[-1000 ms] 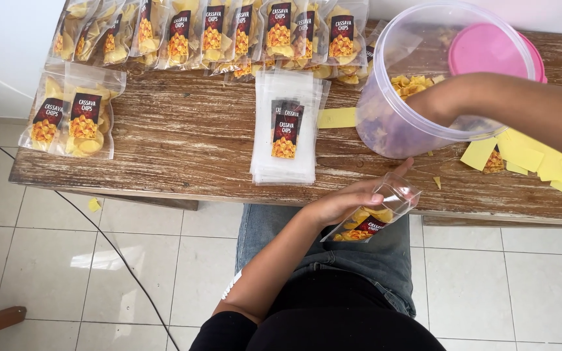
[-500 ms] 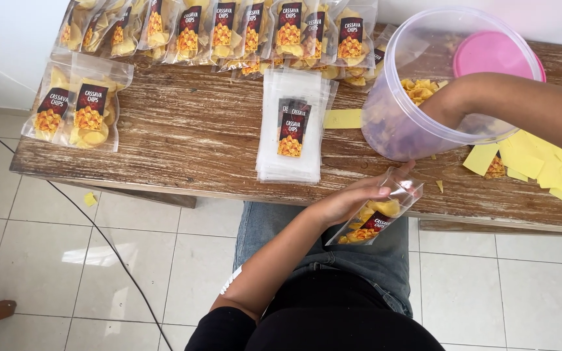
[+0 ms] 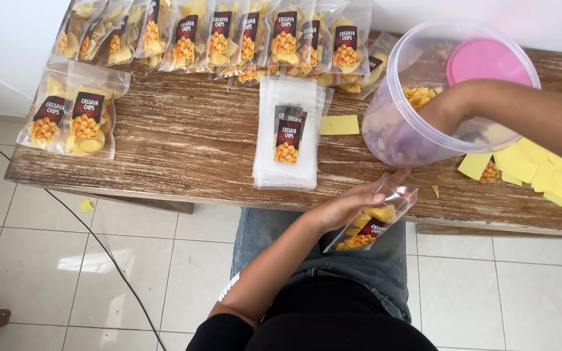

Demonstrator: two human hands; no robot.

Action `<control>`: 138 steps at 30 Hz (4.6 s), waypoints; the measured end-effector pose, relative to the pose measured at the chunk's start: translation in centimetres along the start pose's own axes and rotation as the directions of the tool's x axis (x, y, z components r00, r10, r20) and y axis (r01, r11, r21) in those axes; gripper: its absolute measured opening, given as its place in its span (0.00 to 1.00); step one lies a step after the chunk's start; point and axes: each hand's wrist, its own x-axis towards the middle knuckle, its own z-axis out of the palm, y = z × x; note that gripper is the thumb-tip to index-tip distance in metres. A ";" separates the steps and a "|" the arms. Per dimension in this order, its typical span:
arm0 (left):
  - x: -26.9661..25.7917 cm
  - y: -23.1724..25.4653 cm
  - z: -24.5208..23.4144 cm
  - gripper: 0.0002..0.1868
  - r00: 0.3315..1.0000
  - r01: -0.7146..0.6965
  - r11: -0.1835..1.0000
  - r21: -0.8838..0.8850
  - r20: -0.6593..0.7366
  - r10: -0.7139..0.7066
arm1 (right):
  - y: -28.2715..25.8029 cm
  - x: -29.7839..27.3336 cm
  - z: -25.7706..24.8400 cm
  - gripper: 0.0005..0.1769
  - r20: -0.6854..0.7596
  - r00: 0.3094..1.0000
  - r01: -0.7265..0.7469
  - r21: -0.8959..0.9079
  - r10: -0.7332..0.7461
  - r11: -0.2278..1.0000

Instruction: Manually filling small plastic bags with cassava chips from a large container

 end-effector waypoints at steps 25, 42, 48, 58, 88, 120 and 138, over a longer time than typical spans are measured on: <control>0.2 0.1 -0.4 0.58 0.979 0.201 0.905 -0.375 0.102 -0.175 | 0.6 -4.4 2.1 0.12 -0.476 0.880 0.255 0.482 0.005 0.838; 0.3 1.2 -0.1 0.29 0.985 0.017 0.973 -0.232 0.172 0.024 | 5.5 -7.3 9.3 0.13 -0.872 0.475 0.848 0.418 -0.118 0.326; 0.3 1.2 0.0 0.36 0.985 0.032 0.977 -0.212 0.173 0.005 | -3.9 -10.4 15.1 0.16 -0.915 0.378 0.712 0.384 0.140 0.588; 0.3 -1.9 -1.5 0.38 0.997 0.062 0.993 -0.098 0.059 -0.056 | -5.6 -9.3 18.6 0.13 -0.929 0.338 0.650 0.347 0.151 0.676; 0.7 -0.3 0.3 0.36 0.990 0.032 0.932 -0.360 0.138 0.019 | -4.1 -6.8 16.3 0.17 -0.840 0.383 0.603 -0.089 -0.386 0.793; 0.2 -0.4 0.1 0.23 0.989 -0.147 0.830 -0.539 -0.091 0.115 | 1.9 -3.7 13.2 0.18 -0.856 -0.484 0.275 -0.346 -0.182 0.897; 1.1 0.2 1.5 0.34 0.990 -0.059 0.910 -0.410 -0.141 0.001 | 2.4 0.3 12.2 0.19 -0.336 -0.940 0.151 -0.556 -0.055 0.817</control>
